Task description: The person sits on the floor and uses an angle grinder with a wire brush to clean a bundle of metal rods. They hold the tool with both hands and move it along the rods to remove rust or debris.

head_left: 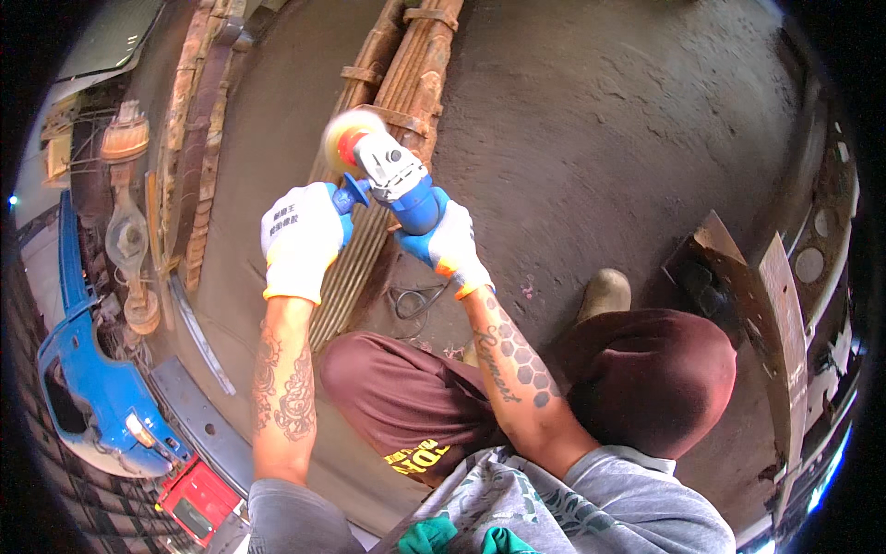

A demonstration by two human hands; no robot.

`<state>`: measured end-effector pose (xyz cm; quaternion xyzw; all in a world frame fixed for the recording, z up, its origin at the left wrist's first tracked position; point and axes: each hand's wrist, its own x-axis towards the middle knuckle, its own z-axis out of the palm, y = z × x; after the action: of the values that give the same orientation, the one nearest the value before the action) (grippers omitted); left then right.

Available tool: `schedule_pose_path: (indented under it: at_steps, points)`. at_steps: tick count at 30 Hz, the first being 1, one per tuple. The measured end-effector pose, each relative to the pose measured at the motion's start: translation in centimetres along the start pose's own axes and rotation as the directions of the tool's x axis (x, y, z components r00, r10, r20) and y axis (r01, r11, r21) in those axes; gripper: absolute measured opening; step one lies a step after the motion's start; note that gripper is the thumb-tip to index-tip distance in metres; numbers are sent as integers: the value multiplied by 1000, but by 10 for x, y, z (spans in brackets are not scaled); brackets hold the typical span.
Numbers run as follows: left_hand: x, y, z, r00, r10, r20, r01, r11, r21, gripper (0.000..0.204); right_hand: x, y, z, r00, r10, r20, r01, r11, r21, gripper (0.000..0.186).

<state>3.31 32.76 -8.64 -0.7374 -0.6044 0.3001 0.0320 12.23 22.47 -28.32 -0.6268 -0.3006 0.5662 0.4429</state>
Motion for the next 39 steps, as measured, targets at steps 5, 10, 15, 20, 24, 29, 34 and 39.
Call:
schedule_pose_path:
  at_steps: [5,10,15,20,24,29,34,39]
  points:
    - [10,8,-2,993,-69,96,68,998,8,25,6,5,3,999,0,-41,0,1000,-15,56]
    - [12,21,-11,997,-46,62,44,998,34,21,1,0,-6,998,64,-26,-63,996,66,57]
    - [11,28,-22,992,-90,94,80,991,105,22,0,0,-3,991,97,96,-109,985,134,58]
    - [13,24,-21,990,-103,100,88,987,138,23,-7,-20,-13,981,124,148,-133,990,53,55]
    - [13,27,-30,980,-135,147,114,983,144,25,-9,-24,-17,973,122,195,-126,992,6,51]
    - [21,8,-16,985,-103,136,91,991,94,37,-8,-33,-25,986,75,147,-75,997,-7,47]
    - [26,4,-9,993,-75,96,68,995,72,57,-4,-36,-28,988,63,141,-53,996,-76,44]
    - [27,4,-10,993,-74,93,69,996,61,57,-7,-37,-28,988,66,141,-52,994,-99,44]
